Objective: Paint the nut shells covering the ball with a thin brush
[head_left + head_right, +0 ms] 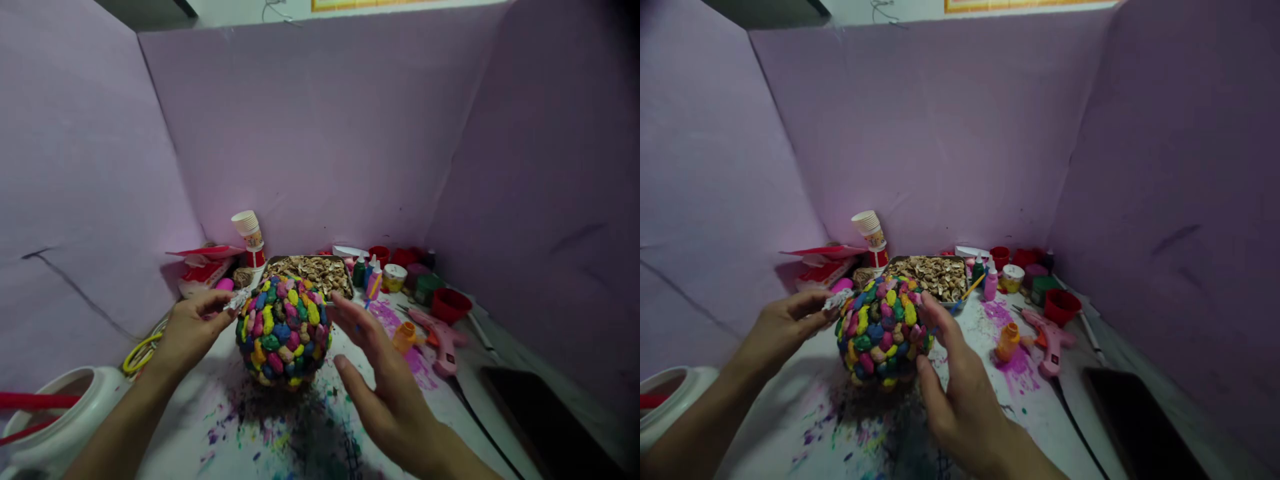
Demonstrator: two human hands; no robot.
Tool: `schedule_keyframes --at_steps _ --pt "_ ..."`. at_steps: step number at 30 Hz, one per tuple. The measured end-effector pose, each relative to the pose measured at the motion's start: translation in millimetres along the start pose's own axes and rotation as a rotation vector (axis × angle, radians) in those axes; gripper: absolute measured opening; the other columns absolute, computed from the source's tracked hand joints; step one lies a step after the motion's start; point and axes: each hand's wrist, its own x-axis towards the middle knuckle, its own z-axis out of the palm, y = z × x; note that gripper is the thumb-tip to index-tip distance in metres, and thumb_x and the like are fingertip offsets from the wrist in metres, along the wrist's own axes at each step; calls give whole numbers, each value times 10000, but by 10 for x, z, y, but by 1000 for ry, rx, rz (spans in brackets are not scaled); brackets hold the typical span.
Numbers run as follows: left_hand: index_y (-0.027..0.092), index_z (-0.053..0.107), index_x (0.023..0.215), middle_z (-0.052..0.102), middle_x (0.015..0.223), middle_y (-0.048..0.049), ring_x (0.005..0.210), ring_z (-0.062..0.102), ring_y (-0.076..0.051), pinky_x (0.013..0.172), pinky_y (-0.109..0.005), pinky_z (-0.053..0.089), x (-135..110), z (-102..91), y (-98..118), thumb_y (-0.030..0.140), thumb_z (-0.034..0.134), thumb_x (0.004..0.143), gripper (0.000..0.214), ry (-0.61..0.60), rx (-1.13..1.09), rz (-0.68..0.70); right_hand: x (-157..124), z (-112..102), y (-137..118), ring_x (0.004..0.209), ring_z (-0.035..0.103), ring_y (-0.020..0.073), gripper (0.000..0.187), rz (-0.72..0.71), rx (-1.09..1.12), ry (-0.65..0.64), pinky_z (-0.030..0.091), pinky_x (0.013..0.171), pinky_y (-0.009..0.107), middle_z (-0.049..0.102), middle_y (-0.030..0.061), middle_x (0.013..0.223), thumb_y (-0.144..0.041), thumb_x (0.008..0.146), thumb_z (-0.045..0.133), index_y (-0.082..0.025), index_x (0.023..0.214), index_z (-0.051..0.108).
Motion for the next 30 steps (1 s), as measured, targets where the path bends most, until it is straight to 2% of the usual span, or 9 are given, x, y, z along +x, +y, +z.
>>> schedule_keyframes --at_steps 5,7,12,16,20,24,27,30 --pt "223 755 793 737 737 -32 707 626 -221 662 -315 463 -6 31 -19 490 672 570 358 -21 215 67 83 -311 -172 1245 575 202 362 14 -8 248 478 1066 418 591 23 1368 -213 973 493 -359 1303 526" --pt "231 755 792 743 735 -27 709 631 -224 671 -318 461 -4 44 -41 490 648 588 347 -27 270 89 107 -386 -169 1164 631 213 265 69 -32 287 512 1023 438 655 43 1271 -248 969 505 -316 1210 593" --pt "262 750 800 760 764 -11 725 647 -224 667 -301 463 -22 56 -64 454 622 620 292 69 328 154 124 -316 57 1142 657 263 251 242 15 141 539 980 483 672 131 1226 -234 916 501 -211 1158 565" --pt "282 744 770 757 772 -1 722 656 -229 672 -303 479 -90 54 37 447 639 612 251 144 293 190 97 -204 138 1171 644 252 302 249 90 102 545 987 456 668 122 1225 -166 884 489 -224 1180 507" --pt "283 739 790 760 837 0 793 679 -248 750 -340 520 -201 19 168 417 662 630 223 174 235 245 68 -175 88 1256 581 239 385 219 119 50 489 1065 455 585 122 1348 -105 859 458 -234 1222 468" --pt "329 718 870 750 939 38 922 680 -235 887 -361 522 -353 -39 266 329 618 735 168 196 221 446 98 -134 58 1332 503 224 454 186 146 31 394 1144 471 522 101 1420 -47 824 439 -245 1233 451" --pt "352 698 918 731 982 40 954 670 -225 948 -391 502 -469 -33 323 278 610 787 174 240 265 609 157 -56 23 1326 510 213 468 164 203 8 399 1140 467 543 101 1391 -39 811 420 -244 1231 424" --pt "347 694 942 730 1003 3 956 664 -240 938 -429 484 -521 27 353 239 636 786 198 242 335 763 230 45 -18 1336 498 219 476 146 237 -20 400 1137 472 564 98 1365 -40 803 424 -242 1235 417"
